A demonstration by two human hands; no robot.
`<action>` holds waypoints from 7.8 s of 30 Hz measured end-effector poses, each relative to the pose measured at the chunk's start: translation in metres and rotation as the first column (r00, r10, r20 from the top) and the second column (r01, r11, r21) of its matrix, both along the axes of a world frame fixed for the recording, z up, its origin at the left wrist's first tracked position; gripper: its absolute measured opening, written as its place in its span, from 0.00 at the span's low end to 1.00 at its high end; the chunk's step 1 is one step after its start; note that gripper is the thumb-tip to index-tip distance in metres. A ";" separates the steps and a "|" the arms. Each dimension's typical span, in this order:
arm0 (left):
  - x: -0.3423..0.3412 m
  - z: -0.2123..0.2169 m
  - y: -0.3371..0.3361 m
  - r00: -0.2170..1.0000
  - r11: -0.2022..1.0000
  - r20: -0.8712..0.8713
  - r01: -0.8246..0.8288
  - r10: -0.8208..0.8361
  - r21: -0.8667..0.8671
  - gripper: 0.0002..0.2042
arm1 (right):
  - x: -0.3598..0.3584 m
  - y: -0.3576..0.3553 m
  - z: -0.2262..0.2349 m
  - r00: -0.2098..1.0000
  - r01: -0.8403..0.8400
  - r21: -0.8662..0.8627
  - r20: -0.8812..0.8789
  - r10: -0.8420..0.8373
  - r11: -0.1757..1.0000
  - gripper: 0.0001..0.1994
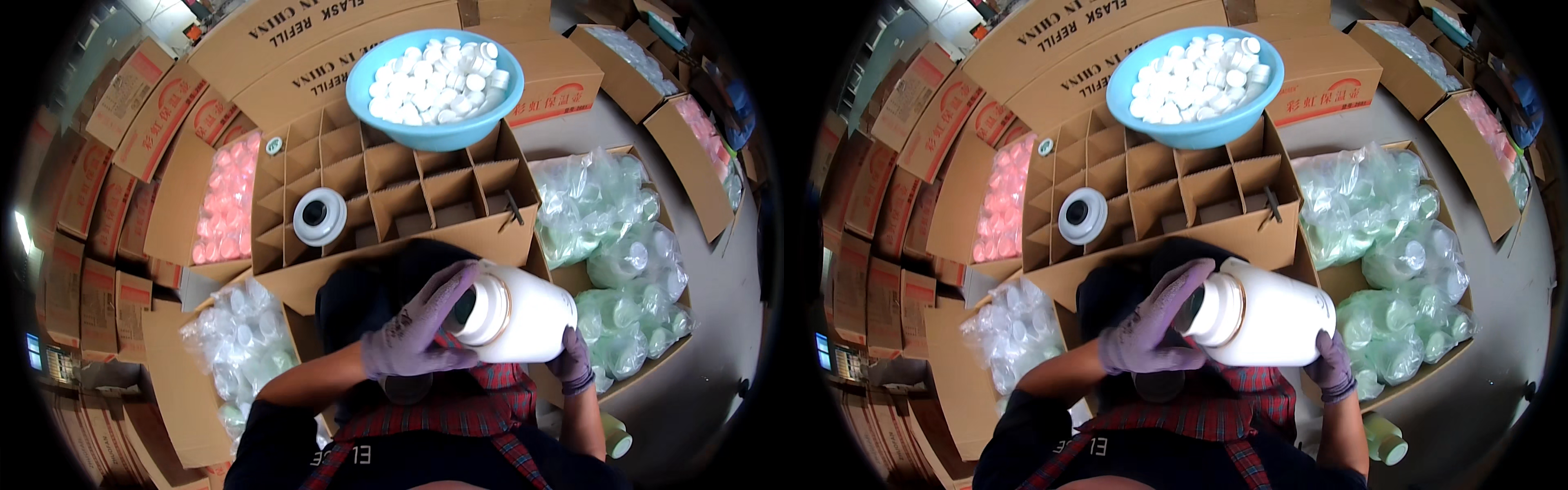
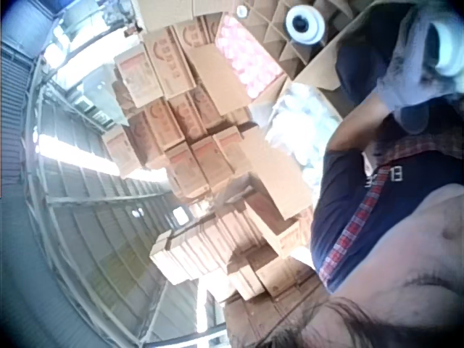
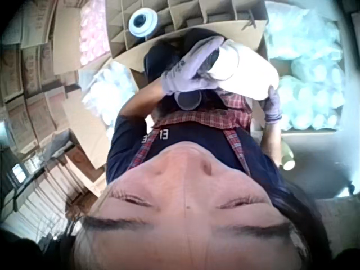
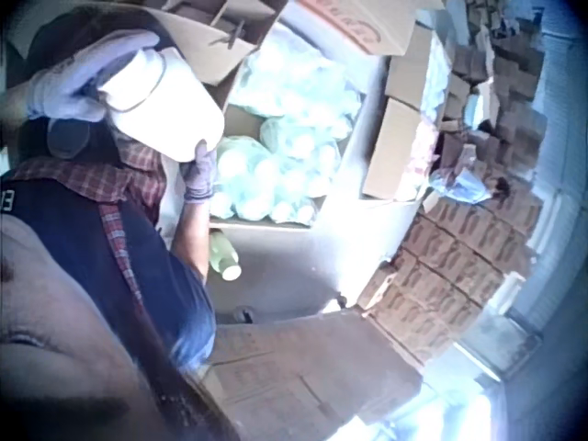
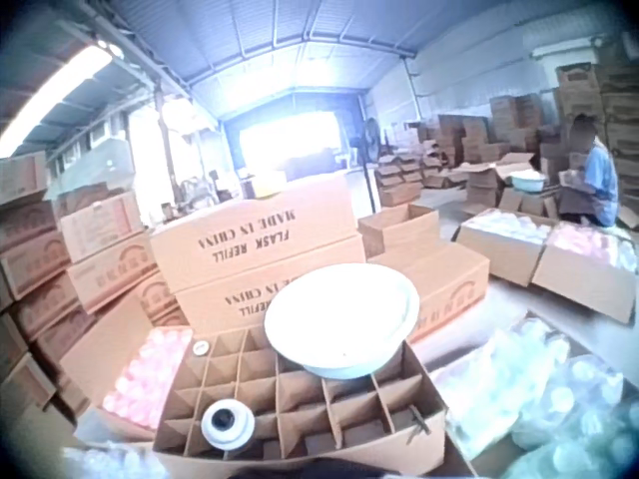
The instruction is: The person assembles plastic flasks by screwing lids onto white and green bodies, inserting inner components, and placing the finished units into plastic bags. The person handles multiple flasks one at a time, occasionally inspecting the interior before bagging.
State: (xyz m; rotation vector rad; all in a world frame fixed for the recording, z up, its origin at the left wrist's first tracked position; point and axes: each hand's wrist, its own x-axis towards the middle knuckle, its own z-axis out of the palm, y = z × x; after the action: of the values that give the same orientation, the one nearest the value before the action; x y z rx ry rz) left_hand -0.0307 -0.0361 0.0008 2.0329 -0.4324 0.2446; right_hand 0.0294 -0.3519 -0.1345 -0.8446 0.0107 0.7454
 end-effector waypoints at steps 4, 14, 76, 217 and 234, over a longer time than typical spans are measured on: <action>0.130 0.027 0.092 0.872 0.881 0.210 -0.466 0.442 0.080 0.29 | 0.003 -0.011 -0.029 0.995 0.011 0.072 -0.099 -0.004 0.997 0.43; 0.372 -0.024 0.168 0.892 0.010 -0.041 0.041 0.450 0.999 0.28 | 0.024 -0.009 -0.036 0.981 -0.055 0.024 -0.184 0.058 0.998 0.44; -0.090 -0.063 0.052 0.897 0.736 -0.371 -0.419 0.242 -0.533 0.24 | -0.036 0.038 0.089 -0.042 0.187 -0.458 0.880 0.473 0.869 0.26; -0.062 -0.052 0.135 0.740 0.720 -0.141 -0.562 0.658 0.408 0.21 | -0.002 0.199 0.136 -0.157 -0.187 -0.194 0.974 0.165 0.963 0.35; -0.072 -0.036 0.099 0.837 0.830 -0.306 -0.522 0.455 -0.194 0.23 | 0.015 0.215 0.120 0.108 -0.046 -0.322 0.939 0.325 0.946 0.44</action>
State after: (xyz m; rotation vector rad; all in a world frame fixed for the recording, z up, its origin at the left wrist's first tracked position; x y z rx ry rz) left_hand -0.1031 0.0630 -0.0354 1.8378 0.2863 0.3379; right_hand 0.0441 -0.1370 -0.0145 -1.4677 -1.3404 0.2467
